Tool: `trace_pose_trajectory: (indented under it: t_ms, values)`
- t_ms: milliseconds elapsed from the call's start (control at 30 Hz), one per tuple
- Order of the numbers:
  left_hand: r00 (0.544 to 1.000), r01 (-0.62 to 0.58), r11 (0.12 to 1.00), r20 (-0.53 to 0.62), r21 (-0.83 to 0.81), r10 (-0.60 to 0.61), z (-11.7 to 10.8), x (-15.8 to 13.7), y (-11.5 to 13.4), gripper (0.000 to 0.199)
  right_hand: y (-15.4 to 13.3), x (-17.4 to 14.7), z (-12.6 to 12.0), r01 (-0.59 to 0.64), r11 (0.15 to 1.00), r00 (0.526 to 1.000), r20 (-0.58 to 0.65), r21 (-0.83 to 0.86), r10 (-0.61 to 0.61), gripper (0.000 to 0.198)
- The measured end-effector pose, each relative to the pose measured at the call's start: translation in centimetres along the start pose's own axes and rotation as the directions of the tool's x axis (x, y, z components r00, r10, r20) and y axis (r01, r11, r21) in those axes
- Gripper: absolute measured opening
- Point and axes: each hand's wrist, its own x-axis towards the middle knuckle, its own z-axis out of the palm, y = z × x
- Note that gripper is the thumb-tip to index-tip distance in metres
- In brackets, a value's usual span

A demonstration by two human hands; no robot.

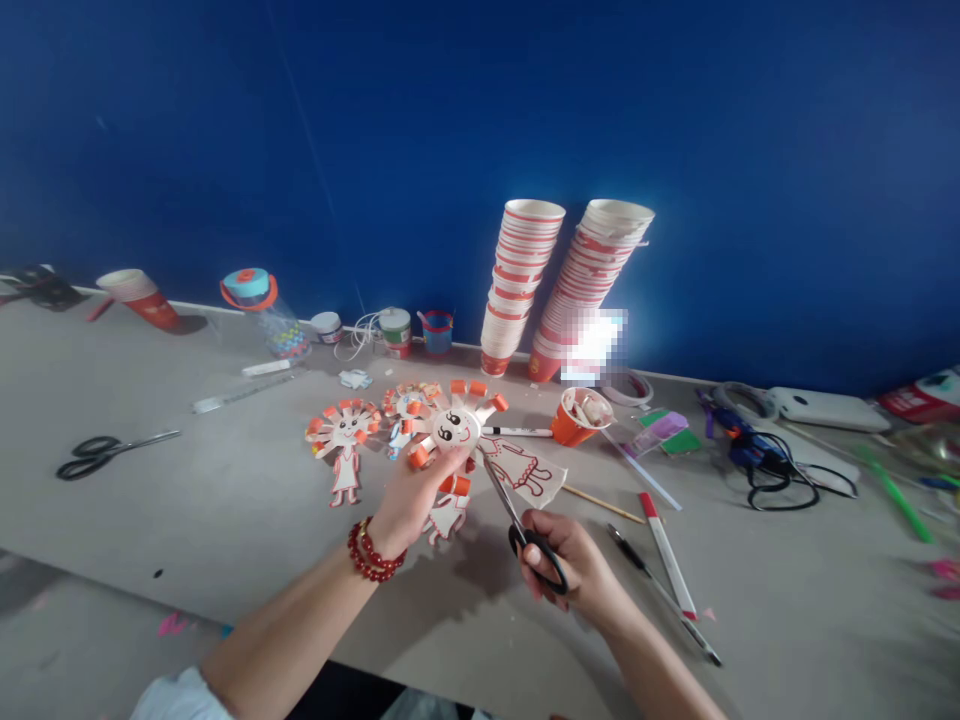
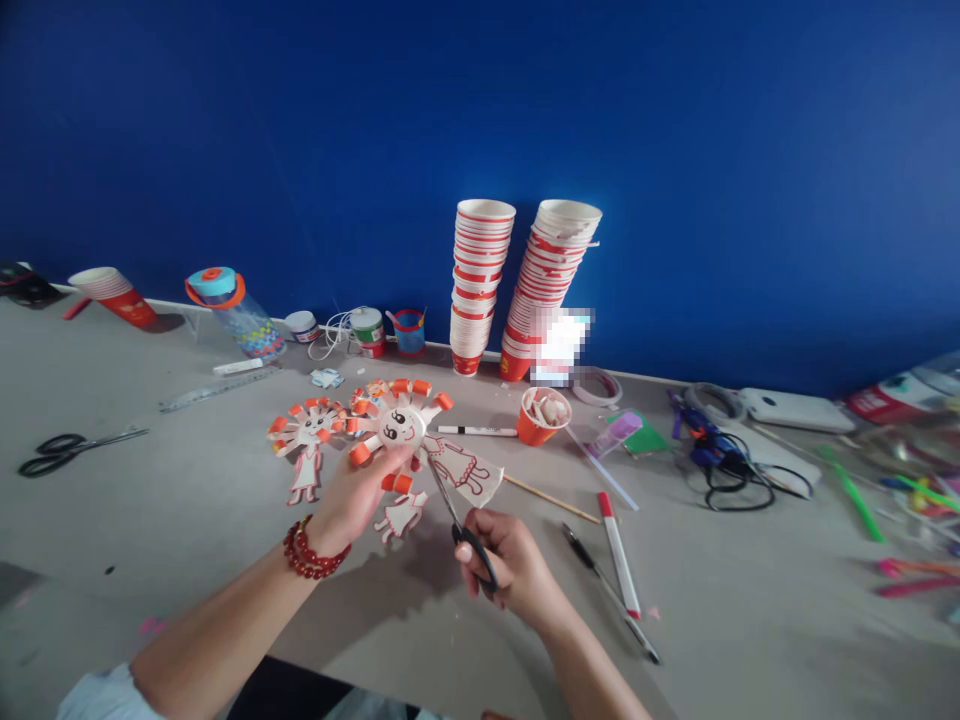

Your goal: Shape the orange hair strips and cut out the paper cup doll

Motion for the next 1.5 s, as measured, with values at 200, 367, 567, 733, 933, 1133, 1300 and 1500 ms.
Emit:
trace_pose_trajectory:
  t_ms: [200,367,567,733,933,1133,1300,1500]
  values:
    - [0.999,-0.014,0.999,0.037,-0.039,0.016,0.0,0.1,-0.1,0.011,0.0,0.1,-0.1,0.023,1.000,1.000,-0.006,-0.018,-0.023,0.050]
    - [0.995,-0.022,0.997,0.093,-0.075,0.029,-0.1,0.2,-0.1,0.010,0.2,0.1,-0.1,-0.007,0.998,0.999,-0.038,-0.065,0.005,0.053]
    - [0.995,-0.004,0.998,0.096,-0.058,0.010,-0.1,0.3,0.2,0.010,0.3,0.2,-0.1,-0.063,0.996,0.993,-0.105,-0.065,0.056,0.056]
    - [0.993,-0.005,0.999,0.115,-0.045,0.011,-0.3,0.4,0.0,0.013,0.4,0.3,-0.1,-0.058,0.998,0.991,-0.122,-0.036,0.053,0.056]
    - [0.990,-0.040,0.999,0.139,0.014,0.038,-0.5,0.4,0.1,0.012,2.6,0.6,-1.0,-0.058,0.997,0.989,-0.138,-0.043,0.051,0.051]
    - [0.984,-0.034,0.997,0.178,0.063,0.023,-0.7,0.4,0.5,0.016,2.6,0.4,-1.9,0.032,0.960,0.994,-0.093,-0.278,-0.060,0.050]
    - [0.984,-0.045,0.988,0.174,0.144,0.020,-1.0,0.5,0.4,0.021,1.4,0.3,-1.9,0.118,0.903,0.983,-0.082,-0.412,-0.166,0.047]
    - [0.986,-0.056,0.991,0.162,0.119,0.036,-0.8,0.6,0.5,0.018,0.7,0.1,-1.4,0.093,0.917,0.991,-0.054,-0.387,-0.123,0.043]
